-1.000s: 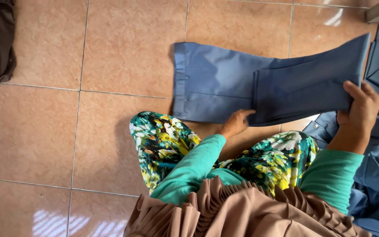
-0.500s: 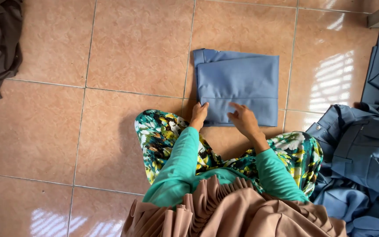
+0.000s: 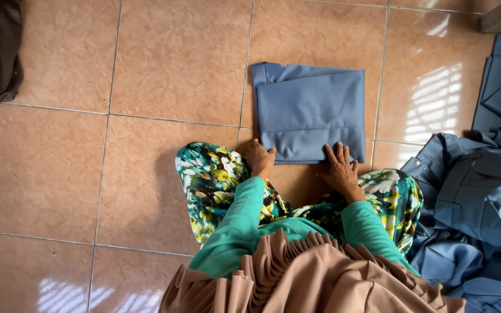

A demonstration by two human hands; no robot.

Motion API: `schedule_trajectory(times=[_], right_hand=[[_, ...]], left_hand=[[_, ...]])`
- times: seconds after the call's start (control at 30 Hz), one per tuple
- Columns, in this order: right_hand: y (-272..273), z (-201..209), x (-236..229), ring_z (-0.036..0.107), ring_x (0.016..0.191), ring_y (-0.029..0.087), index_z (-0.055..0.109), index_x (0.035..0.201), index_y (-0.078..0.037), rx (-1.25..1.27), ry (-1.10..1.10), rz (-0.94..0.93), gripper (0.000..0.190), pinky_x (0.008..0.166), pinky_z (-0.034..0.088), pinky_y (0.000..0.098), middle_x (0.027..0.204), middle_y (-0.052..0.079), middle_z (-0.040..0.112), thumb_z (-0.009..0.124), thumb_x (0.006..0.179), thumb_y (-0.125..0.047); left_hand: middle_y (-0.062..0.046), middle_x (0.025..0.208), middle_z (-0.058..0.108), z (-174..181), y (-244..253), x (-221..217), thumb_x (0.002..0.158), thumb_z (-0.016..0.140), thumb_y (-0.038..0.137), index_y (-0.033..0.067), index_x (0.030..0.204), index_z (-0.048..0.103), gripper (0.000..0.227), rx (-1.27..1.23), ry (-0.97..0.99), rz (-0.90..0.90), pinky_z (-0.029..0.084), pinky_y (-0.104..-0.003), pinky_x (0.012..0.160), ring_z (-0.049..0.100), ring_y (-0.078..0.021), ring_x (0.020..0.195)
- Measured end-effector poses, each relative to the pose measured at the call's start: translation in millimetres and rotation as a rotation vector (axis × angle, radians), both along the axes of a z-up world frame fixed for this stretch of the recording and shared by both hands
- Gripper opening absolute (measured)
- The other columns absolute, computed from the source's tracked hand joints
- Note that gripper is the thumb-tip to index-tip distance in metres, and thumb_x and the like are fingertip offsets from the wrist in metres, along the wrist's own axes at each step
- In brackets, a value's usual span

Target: Folding blue trousers on the floor and stacking them in a pile.

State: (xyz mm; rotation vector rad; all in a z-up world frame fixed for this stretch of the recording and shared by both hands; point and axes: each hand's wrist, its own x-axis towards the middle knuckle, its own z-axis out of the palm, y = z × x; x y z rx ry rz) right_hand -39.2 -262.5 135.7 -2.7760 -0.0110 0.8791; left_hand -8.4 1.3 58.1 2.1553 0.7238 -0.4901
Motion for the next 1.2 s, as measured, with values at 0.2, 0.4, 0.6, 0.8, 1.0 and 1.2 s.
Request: schedule_trajectory(times=[0.2, 0.4, 0.6, 0.8, 1.0, 1.2], right_hand=[[-5, 1, 2, 0.006, 0.160, 0.031, 0.013, 0.167, -0.036, -0.023, -0.011, -0.014, 0.106, 0.122, 0.016, 0.0675, 0.174, 0.011, 0.009, 0.076, 0.083, -0.054], [-6, -10, -9, 0.006, 0.160, 0.029, 0.011, 0.167, -0.037, -0.097, -0.088, 0.048, 0.108, 0.121, 0.015, 0.0699, 0.174, 0.008, 0.008, 0.075, 0.082, -0.054], [27, -18, -24, 0.020, 0.157, 0.017, 0.010, 0.167, -0.036, -0.039, -0.202, 0.101, 0.084, 0.122, 0.014, 0.0675, 0.171, -0.002, 0.022, 0.053, 0.096, -0.031], [64, -50, -32, 0.040, 0.148, 0.012, 0.035, 0.159, -0.031, 0.178, -0.413, 0.217, 0.069, 0.120, 0.025, 0.0620, 0.156, -0.003, 0.048, 0.053, 0.093, -0.038], [83, -36, -24, 0.055, 0.068, 0.022, 0.065, 0.080, -0.011, 1.056, -0.221, -0.470, 0.026, 0.076, 0.048, 0.0422, 0.068, 0.004, 0.053, 0.055, 0.096, -0.029], [59, -75, -36, 0.054, 0.133, 0.045, 0.033, 0.161, -0.008, 1.416, 0.274, -1.231, 0.078, 0.104, 0.047, 0.0624, 0.151, 0.023, 0.047, 0.069, 0.095, -0.028]], left_hand=[[-0.027, 0.149, 0.046, -57, 0, 8, 0.077, 0.083, 0.037, 0.0002, 0.151, 0.040, 0.092, -0.077, 0.049, 0.048, 0.041, -0.054, 0.114, 0.043, -0.0413, 0.142], [-0.031, 0.127, 0.061, 27, -12, -26, 0.067, 0.092, 0.024, -0.0019, 0.132, 0.059, 0.077, -0.647, 0.001, 0.467, 0.056, -0.062, 0.081, 0.060, -0.0465, 0.118], [-0.010, 0.121, 0.063, 54, 13, -42, 0.072, 0.078, -0.002, 0.0132, 0.127, 0.061, 0.060, -1.337, -0.120, 0.901, 0.051, -0.040, 0.097, 0.063, -0.0278, 0.110], [-0.007, 0.115, 0.064, 179, 11, -18, 0.073, 0.072, 0.001, 0.0245, 0.124, 0.068, 0.056, -1.230, -0.544, 0.969, 0.052, -0.047, 0.095, 0.061, -0.0261, 0.103], [-0.010, 0.118, 0.062, 237, -52, 37, 0.078, 0.077, -0.001, 0.0139, 0.130, 0.064, 0.056, -1.195, -0.650, 0.527, 0.047, -0.042, 0.099, 0.055, -0.0215, 0.110], [-0.014, 0.116, 0.071, 118, -72, 32, 0.098, 0.072, 0.040, 0.0132, 0.145, 0.057, 0.056, -0.997, -0.321, -0.255, 0.062, -0.030, 0.073, 0.072, -0.0226, 0.098]])
